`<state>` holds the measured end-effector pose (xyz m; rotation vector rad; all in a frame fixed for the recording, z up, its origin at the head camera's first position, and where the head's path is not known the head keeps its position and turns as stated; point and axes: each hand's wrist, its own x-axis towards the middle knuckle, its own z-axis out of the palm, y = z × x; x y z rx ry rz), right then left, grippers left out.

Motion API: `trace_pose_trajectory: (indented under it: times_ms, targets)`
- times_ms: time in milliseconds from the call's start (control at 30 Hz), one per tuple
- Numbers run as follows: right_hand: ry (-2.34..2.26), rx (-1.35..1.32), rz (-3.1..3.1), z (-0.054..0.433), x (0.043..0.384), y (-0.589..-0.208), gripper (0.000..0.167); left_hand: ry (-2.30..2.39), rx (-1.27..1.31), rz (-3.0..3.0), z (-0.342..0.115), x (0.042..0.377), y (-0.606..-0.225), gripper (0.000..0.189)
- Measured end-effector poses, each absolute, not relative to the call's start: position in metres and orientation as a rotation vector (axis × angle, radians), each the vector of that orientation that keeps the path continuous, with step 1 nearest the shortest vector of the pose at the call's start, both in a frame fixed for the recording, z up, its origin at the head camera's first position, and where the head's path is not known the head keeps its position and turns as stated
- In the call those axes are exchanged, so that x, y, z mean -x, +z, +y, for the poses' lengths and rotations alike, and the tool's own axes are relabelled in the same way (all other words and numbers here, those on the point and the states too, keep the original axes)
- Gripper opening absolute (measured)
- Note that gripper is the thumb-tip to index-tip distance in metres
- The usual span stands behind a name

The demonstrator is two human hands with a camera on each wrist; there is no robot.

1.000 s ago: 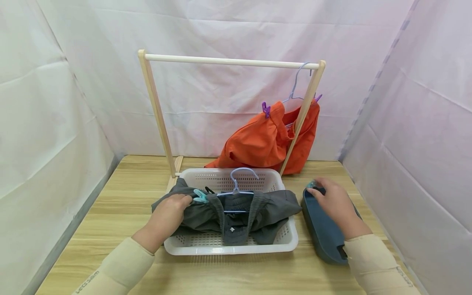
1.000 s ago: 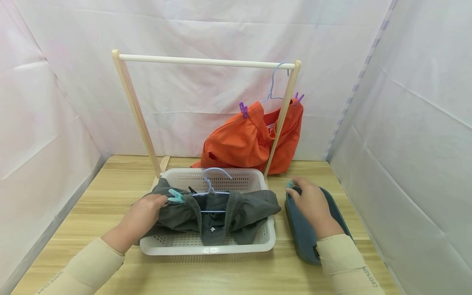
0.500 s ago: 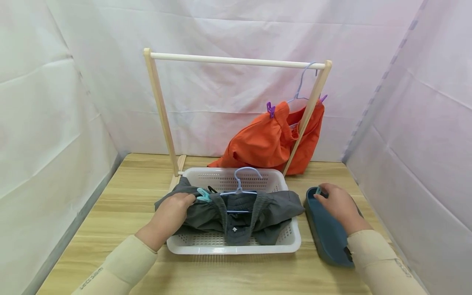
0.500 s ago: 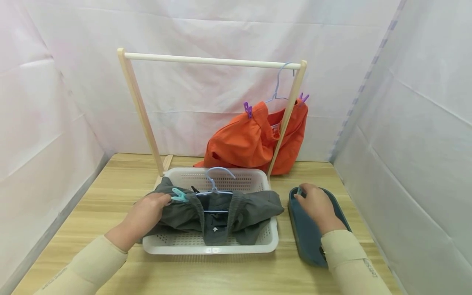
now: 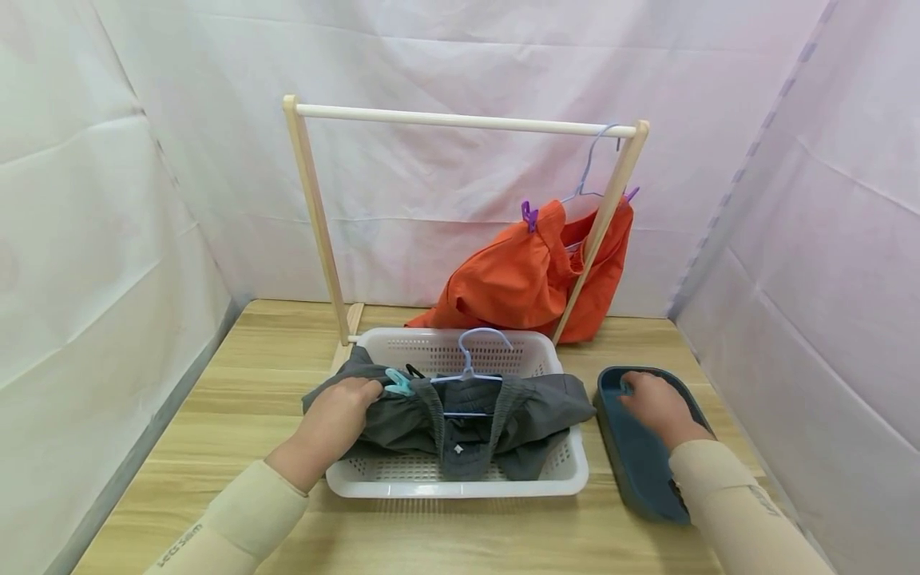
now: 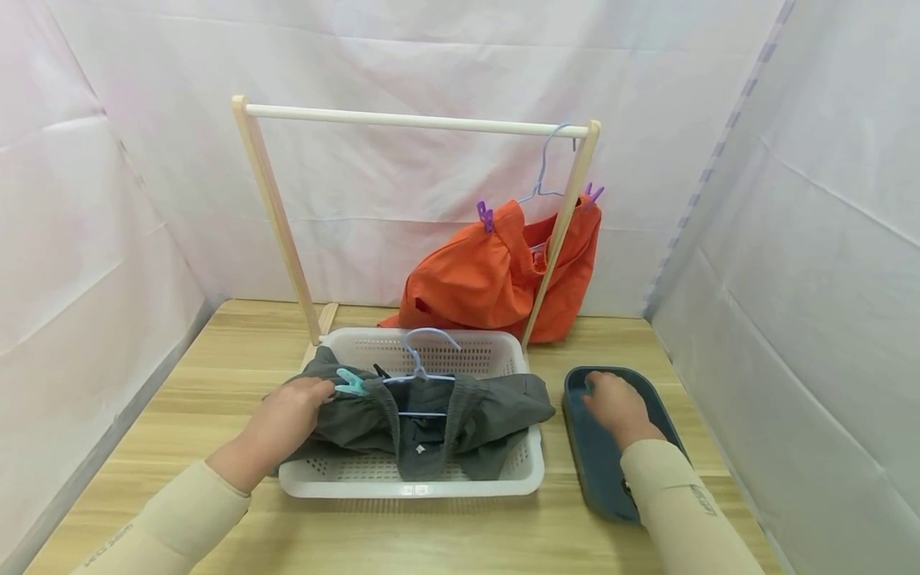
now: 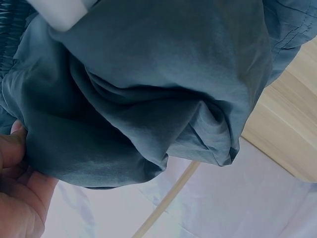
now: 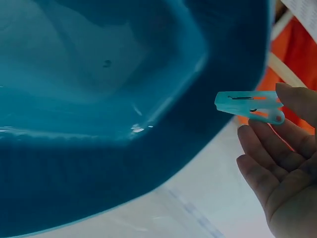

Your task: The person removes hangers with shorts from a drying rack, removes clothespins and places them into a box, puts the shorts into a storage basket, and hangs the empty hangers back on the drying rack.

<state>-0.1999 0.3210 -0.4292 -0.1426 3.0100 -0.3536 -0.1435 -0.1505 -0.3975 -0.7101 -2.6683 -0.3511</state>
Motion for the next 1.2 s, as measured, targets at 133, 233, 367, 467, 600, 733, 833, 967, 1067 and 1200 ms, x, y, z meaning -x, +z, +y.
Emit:
trace_pose_trajectory:
  times_ms: [133, 233, 367, 467, 600, 733, 833, 967, 1067, 1200]
  targets:
    - [-0.306, 0.137, 2.987, 0.324, 0.203, -0.437, 0.039, -0.344, 0.71, -2.663, -0.15, 0.143, -0.397, 0.027]
    - [-0.277, 0.148, 2.983, 0.326, 0.206, -0.443, 0.038, -0.341, 0.708, -2.661, -0.15, 0.143, -0.398, 0.026]
    - [-0.248, 0.167, 2.991, 0.327, 0.208, -0.452, 0.036, -0.342, 0.706, -2.661, -0.15, 0.143, -0.398, 0.027]
    - [-0.218, 0.185, 2.996, 0.328, 0.209, -0.457, 0.034, -0.339, 0.7, -2.671, -0.151, 0.142, -0.398, 0.027]
    - [-0.171, 0.218, 3.008, 0.329, 0.21, -0.463, 0.026, -0.338, 0.693, -2.683, -0.151, 0.142, -0.398, 0.027]
    - [-0.157, 0.21, 3.004, 0.33, 0.209, -0.468, 0.012, -0.337, 0.691, -2.686, -0.151, 0.141, -0.398, 0.027]
    - [-0.146, 0.202, 2.989, 0.331, 0.209, -0.47, 0.01, -0.337, 0.692, -2.684, -0.15, 0.141, -0.399, 0.026]
    - [-0.122, 0.222, 2.974, 0.329, 0.208, -0.47, 0.014, -0.338, 0.7, -2.672, -0.15, 0.141, -0.399, 0.026]
    - [-0.103, 0.234, 2.962, 0.327, 0.208, -0.469, 0.017, -0.323, 0.703, -2.666, -0.151, 0.14, -0.399, 0.025]
    - [-0.069, 0.242, 2.95, 0.326, 0.208, -0.471, 0.016, -0.294, 0.706, -2.669, -0.151, 0.14, -0.399, 0.024]
